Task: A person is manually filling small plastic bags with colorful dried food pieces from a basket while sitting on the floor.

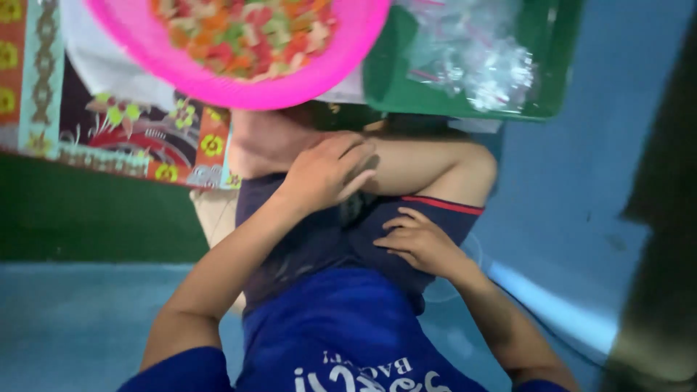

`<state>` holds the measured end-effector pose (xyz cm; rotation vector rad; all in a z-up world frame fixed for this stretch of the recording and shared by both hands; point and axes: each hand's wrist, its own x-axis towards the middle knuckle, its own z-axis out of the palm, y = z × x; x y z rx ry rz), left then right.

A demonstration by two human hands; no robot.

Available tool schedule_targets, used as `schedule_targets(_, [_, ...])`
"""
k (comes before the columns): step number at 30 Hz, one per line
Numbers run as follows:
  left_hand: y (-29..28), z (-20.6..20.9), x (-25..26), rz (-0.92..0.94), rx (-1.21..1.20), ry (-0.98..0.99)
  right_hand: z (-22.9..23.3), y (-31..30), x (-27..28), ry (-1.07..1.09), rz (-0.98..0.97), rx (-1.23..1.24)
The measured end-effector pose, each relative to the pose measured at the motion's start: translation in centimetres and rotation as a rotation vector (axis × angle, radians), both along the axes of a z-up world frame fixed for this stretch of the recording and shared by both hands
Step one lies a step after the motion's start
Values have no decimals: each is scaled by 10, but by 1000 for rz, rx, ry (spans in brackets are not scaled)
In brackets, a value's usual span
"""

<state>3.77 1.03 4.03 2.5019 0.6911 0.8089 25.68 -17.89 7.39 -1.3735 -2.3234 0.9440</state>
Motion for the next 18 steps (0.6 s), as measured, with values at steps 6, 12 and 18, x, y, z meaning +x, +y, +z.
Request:
schedule_targets(6, [52,63,69,17,251,-103,-10,-8,-1,43,-43,228])
schedule_targets(12, [91,19,146,317,281,323,-17,-25,7,-174,-151,303])
schedule_targets(18, [99,9,147,224,106,50,13,-8,-3,-70,-244,177])
